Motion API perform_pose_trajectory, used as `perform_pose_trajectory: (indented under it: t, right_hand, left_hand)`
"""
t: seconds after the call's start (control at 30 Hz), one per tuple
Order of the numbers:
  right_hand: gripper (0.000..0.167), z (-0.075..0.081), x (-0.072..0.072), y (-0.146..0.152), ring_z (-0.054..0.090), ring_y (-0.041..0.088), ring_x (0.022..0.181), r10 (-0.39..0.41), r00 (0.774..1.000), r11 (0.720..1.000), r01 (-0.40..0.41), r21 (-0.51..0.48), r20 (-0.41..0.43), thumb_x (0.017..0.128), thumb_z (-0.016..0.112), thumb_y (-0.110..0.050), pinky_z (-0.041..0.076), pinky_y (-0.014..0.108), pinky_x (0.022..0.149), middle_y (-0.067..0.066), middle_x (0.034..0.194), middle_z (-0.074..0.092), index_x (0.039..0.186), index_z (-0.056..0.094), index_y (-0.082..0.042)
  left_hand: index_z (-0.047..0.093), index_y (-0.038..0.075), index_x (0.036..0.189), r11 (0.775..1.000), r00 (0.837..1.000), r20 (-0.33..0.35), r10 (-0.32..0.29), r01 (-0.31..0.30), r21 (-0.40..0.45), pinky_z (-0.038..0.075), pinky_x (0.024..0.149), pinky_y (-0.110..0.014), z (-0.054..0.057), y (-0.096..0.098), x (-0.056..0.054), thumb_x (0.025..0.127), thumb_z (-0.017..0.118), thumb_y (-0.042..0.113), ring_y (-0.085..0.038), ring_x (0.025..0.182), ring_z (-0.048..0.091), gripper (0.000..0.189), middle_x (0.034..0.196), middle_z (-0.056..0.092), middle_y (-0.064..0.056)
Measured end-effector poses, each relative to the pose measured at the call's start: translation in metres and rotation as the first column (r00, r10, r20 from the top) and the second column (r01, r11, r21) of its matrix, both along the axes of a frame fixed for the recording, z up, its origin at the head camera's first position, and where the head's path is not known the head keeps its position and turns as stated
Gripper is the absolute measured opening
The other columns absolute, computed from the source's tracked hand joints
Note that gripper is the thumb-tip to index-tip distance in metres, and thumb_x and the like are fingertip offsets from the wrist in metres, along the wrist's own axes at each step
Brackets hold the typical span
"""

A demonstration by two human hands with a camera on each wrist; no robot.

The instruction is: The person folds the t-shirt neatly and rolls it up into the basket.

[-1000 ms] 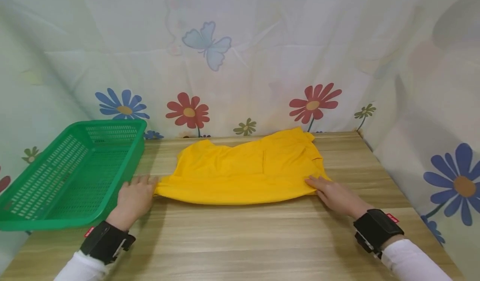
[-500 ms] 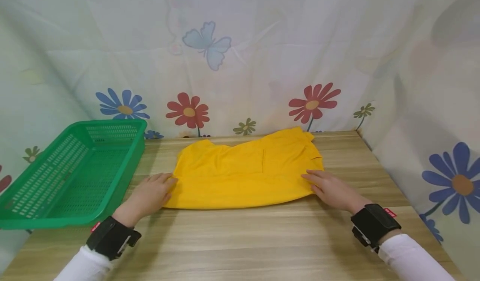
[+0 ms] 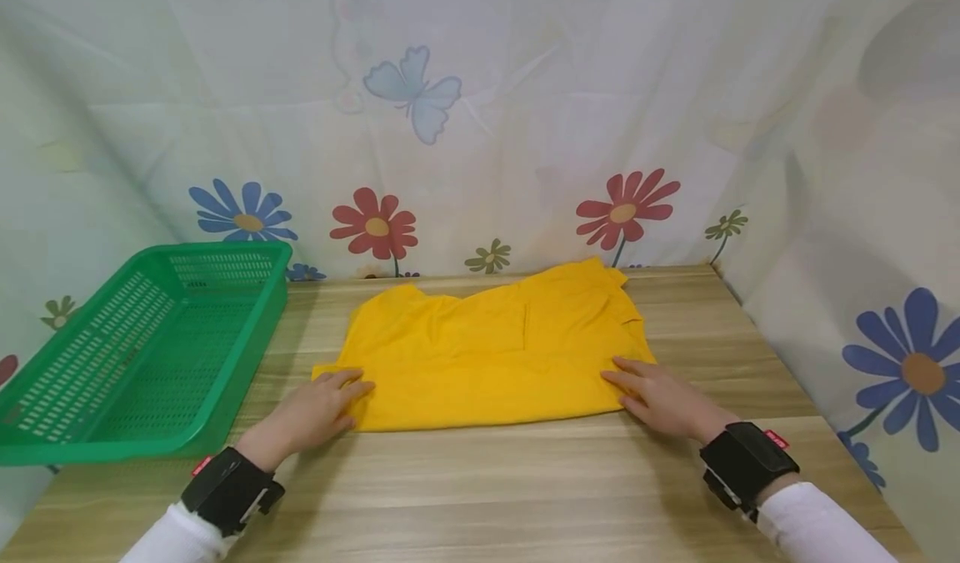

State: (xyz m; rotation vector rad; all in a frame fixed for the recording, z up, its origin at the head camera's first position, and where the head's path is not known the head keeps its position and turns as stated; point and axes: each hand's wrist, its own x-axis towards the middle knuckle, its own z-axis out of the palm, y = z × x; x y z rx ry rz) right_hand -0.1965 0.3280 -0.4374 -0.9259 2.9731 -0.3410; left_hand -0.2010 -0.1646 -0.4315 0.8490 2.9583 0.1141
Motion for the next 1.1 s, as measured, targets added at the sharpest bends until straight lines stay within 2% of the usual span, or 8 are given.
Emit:
perform_pose_trajectory:
  t: [0.23, 0.53, 0.7, 0.83, 0.97, 1.1]
  right_hand:
    - [0.04, -0.001, 0.009, -0.001, 0.054, 0.042, 0.114, 0.024, 1.0, 1.0, -0.024, 0.021, -0.004, 0.089, 0.063, -0.017, 0.044, 0.057, 0.091, 0.023, 0.132, 0.053, 0.127, 0.059, -0.007]
    - [0.039, 0.0, 0.028, -0.005, 0.056, 0.038, 0.112, 0.043, 0.999, 0.998, -0.043, 0.049, -0.015, 0.088, 0.065, -0.02, 0.047, 0.054, 0.088, 0.02, 0.131, 0.054, 0.125, 0.061, -0.01]
    - [0.038, 0.002, 0.034, -0.007, 0.057, 0.037, 0.111, 0.06, 0.997, 0.997, -0.058, 0.046, -0.039, 0.087, 0.066, -0.018, 0.048, 0.053, 0.086, 0.02, 0.129, 0.055, 0.124, 0.062, -0.01]
    - [0.036, 0.003, 0.03, -0.007, 0.059, 0.036, 0.106, 0.106, 0.992, 0.994, -0.105, 0.03, -0.071, 0.085, 0.068, -0.015, 0.049, 0.052, 0.083, 0.02, 0.124, 0.058, 0.121, 0.064, -0.008]
    - [0.033, 0.012, 0.019, -0.008, 0.061, 0.033, 0.099, 0.124, 0.992, 0.992, -0.124, -0.019, -0.021, 0.085, 0.067, -0.01, 0.051, 0.048, 0.08, 0.019, 0.116, 0.06, 0.117, 0.064, -0.005]
    - [0.033, 0.028, 0.001, -0.012, 0.06, 0.032, 0.098, 0.025, 0.998, 0.998, -0.022, -0.052, 0.061, 0.087, 0.065, -0.009, 0.052, 0.047, 0.081, 0.018, 0.114, 0.06, 0.119, 0.062, -0.004]
  left_hand:
    - [0.059, 0.007, 0.125, 1.0, 1.0, -0.004, -0.005, 0.005, 0.019, 0.047, 0.087, -0.053, -0.003, -0.006, 0.009, 0.083, 0.071, 0.019, -0.041, 0.115, 0.051, 0.045, 0.132, 0.051, -0.019]
    - [0.061, 0.009, 0.121, 0.999, 0.999, 0.021, 0.026, -0.027, 0.023, 0.048, 0.084, -0.052, 0.0, -0.013, 0.031, 0.078, 0.077, 0.022, -0.038, 0.111, 0.053, 0.048, 0.128, 0.054, -0.017]
    - [0.06, 0.01, 0.121, 0.999, 0.998, 0.052, 0.037, -0.037, 0.008, 0.049, 0.086, -0.051, 0.004, -0.013, 0.038, 0.077, 0.078, 0.024, -0.037, 0.111, 0.053, 0.049, 0.127, 0.054, -0.016]
    - [0.061, 0.009, 0.119, 1.0, 0.998, 0.064, 0.015, -0.016, 0.006, 0.049, 0.084, -0.05, 0.008, -0.013, 0.034, 0.078, 0.077, 0.024, -0.036, 0.105, 0.055, 0.046, 0.122, 0.056, -0.015]
    - [0.062, 0.008, 0.117, 1.0, 0.998, 0.064, 0.002, -0.004, 0.02, 0.05, 0.084, -0.048, 0.017, -0.007, 0.021, 0.082, 0.074, 0.024, -0.033, 0.1, 0.057, 0.04, 0.117, 0.058, -0.014]
    - [0.061, 0.01, 0.121, 0.997, 0.997, 0.059, 0.045, -0.048, 0.058, 0.048, 0.092, -0.046, 0.026, -0.002, -0.001, 0.085, 0.07, 0.025, -0.031, 0.105, 0.055, 0.04, 0.121, 0.056, -0.013]
